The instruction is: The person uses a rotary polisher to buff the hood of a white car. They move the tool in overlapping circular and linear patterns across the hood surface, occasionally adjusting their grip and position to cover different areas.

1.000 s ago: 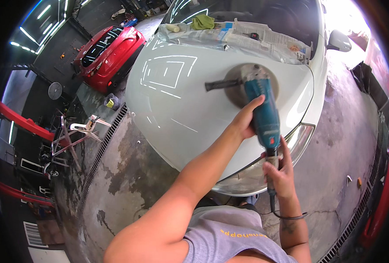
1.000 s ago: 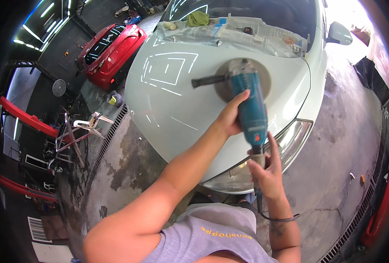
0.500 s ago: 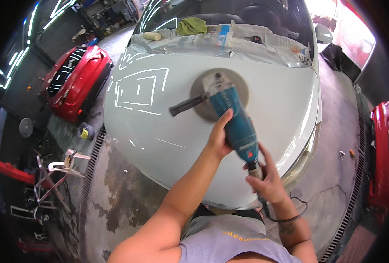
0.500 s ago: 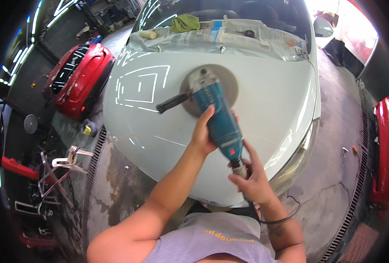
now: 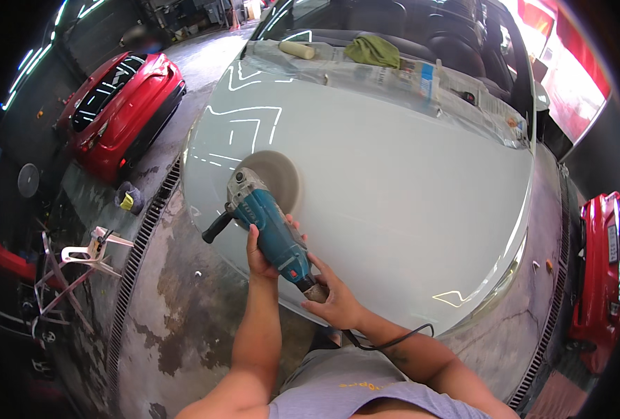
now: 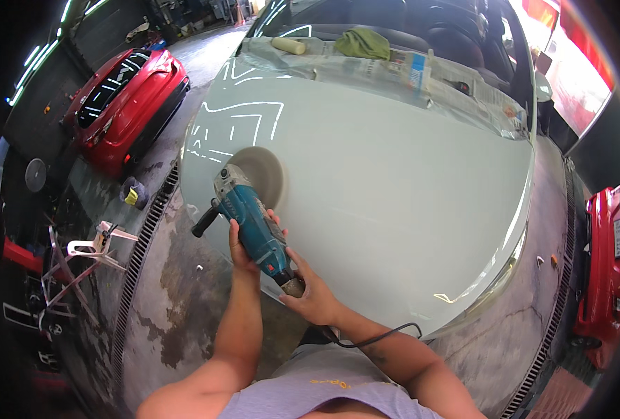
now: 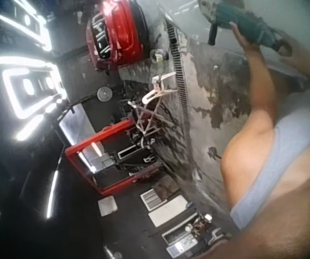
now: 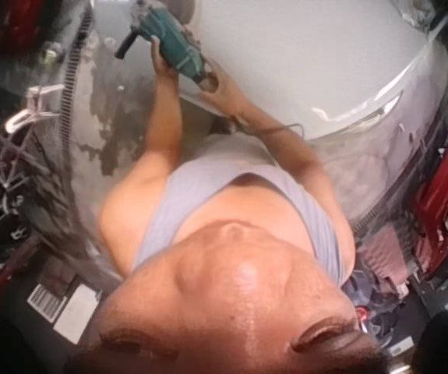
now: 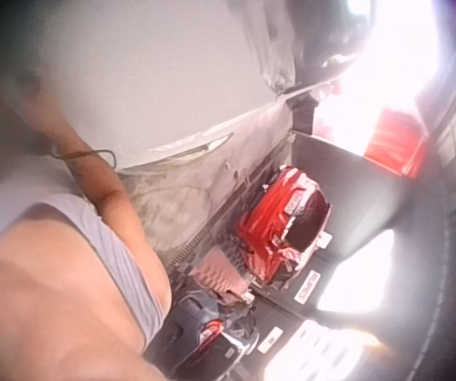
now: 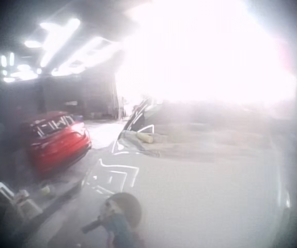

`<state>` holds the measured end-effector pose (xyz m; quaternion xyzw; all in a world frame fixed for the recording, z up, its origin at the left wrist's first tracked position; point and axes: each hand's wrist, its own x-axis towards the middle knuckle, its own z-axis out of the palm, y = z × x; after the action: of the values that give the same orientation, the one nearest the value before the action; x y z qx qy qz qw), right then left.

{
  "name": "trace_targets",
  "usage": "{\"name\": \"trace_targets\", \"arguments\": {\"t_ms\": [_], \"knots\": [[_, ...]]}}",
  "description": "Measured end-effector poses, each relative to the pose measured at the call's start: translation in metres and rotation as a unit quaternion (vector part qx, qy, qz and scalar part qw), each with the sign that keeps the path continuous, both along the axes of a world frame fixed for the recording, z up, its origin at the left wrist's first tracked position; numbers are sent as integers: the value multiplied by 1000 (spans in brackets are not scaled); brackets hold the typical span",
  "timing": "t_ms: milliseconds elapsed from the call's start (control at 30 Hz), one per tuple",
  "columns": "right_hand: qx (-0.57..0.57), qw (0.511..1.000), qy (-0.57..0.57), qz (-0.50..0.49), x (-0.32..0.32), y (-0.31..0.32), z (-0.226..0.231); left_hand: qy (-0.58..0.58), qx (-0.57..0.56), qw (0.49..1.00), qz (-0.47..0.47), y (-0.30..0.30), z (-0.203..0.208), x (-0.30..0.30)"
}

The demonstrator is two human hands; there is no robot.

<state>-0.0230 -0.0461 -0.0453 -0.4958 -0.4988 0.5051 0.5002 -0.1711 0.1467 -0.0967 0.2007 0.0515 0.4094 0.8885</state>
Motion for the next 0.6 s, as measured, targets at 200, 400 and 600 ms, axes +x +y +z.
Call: {"name": "trace_targets", "arguments": {"t_ms": [200, 400, 600], "knots": [[-64, 996, -10, -68, 3, -59, -10, 37, -13, 993, -109, -41, 8, 29], [-57, 941, 82, -322, 20, -173, 7, 131, 16, 942, -307, -131, 46, 161], [9, 875, 120, -469, 47, -245, 13, 143, 64, 909, -386, -222, 67, 263]]}}
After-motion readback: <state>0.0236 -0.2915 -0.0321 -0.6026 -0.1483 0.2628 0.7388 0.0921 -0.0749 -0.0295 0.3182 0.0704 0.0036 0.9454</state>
